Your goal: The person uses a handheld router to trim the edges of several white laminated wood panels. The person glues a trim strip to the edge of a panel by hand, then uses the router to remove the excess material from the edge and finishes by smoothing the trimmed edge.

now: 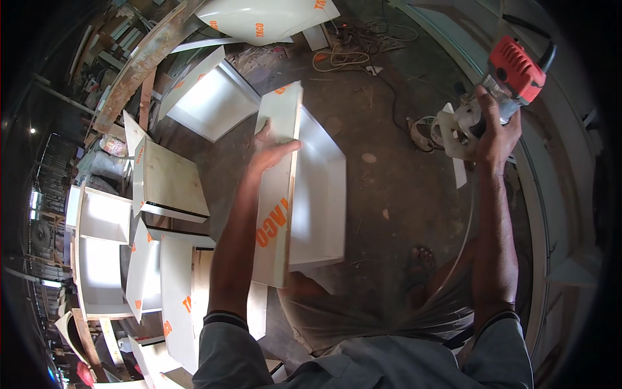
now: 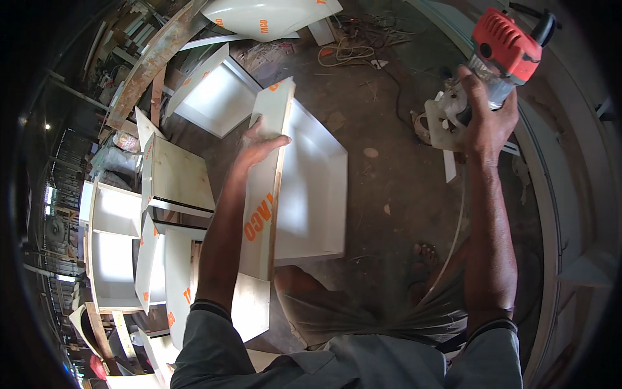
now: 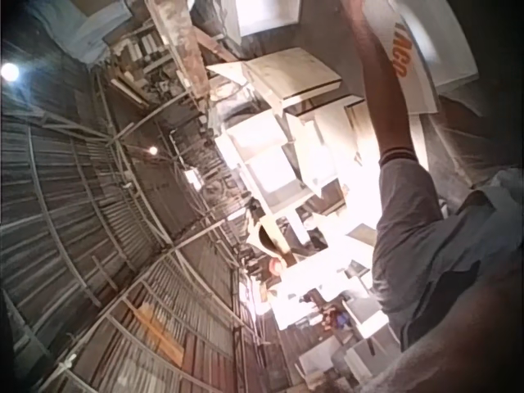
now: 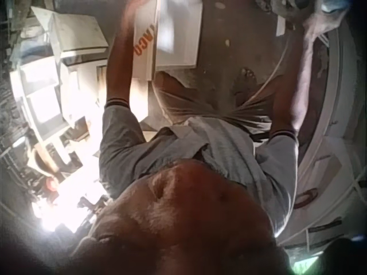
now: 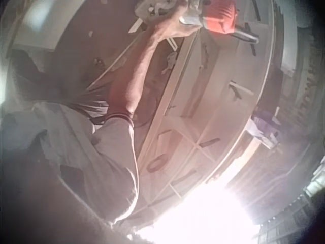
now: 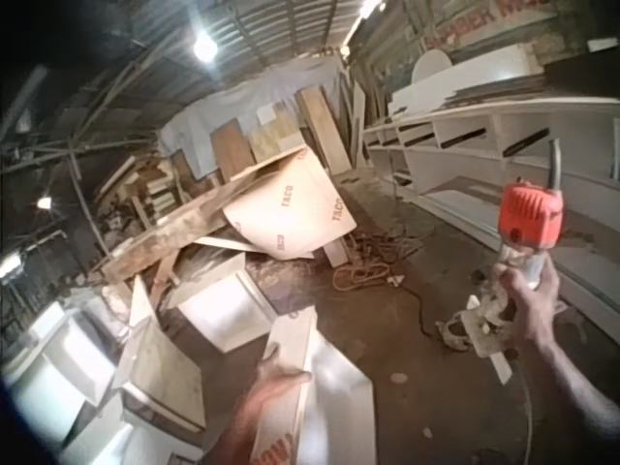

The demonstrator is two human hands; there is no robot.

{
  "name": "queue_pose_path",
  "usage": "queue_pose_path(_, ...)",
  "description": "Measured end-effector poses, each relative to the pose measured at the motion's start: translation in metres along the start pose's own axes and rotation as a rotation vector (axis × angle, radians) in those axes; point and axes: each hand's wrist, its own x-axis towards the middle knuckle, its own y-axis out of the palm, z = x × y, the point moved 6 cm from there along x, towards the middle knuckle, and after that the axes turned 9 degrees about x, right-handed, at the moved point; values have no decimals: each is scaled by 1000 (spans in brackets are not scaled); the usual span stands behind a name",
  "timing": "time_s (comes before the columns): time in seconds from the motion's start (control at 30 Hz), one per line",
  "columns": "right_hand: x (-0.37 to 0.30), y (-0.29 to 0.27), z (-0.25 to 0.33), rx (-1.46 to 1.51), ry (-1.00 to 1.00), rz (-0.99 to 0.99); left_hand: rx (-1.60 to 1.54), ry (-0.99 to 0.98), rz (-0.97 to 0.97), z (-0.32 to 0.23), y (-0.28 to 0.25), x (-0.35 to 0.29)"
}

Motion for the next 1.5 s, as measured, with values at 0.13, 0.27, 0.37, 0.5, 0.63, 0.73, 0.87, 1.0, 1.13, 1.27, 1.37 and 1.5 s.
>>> queue_pose_path(0.13, -1, -5, -3, 39, 25, 6, 611, 108, -44, -43, 6, 4)
queue_pose_path(0.27, 1, -3, -2, 44, 50, 27, 702, 438, 56, -49, -6, -4)
queue_pose_path(0.37, 0, -2, -3, 47, 60, 52, 787, 451, 183, -48, -21, -25)
queue_pose_path(0.5, -2, 2, -10, 108, 112, 98, 633, 460, 282, -34, -33, -30)
queue_pose_path(0.63, -20, 17, -1, 112, 99, 200, 553, 412, 188, -42, -15, -12)
queue_pose_path(0.73, -41, 37, -8, 187, 140, 299, 438, 247, -2, -31, -9, 7)
queue_pose_path(0.87, -72, 66, -8, 166, 139, 411, 469, 203, -366, -31, 0, 28)
queue_pose_path(1.0, -101, 95, -4, 165, 80, 473, 470, 161, -480, -25, 4, 35)
queue_pose_path(1.13, -118, 118, -1, 154, 27, 450, 415, 132, -438, -29, 8, 40)
queue_pose_path(1.27, -128, 145, 4, 170, -1, 422, 437, 145, -579, -28, 9, 31)
queue_pose_path(1.37, -137, 162, 5, 154, -6, 438, 418, 135, -566, -21, 1, 31)
queue_pose_path(1.5, -146, 171, 3, 177, -35, 474, 417, 144, -542, -24, 1, 27)
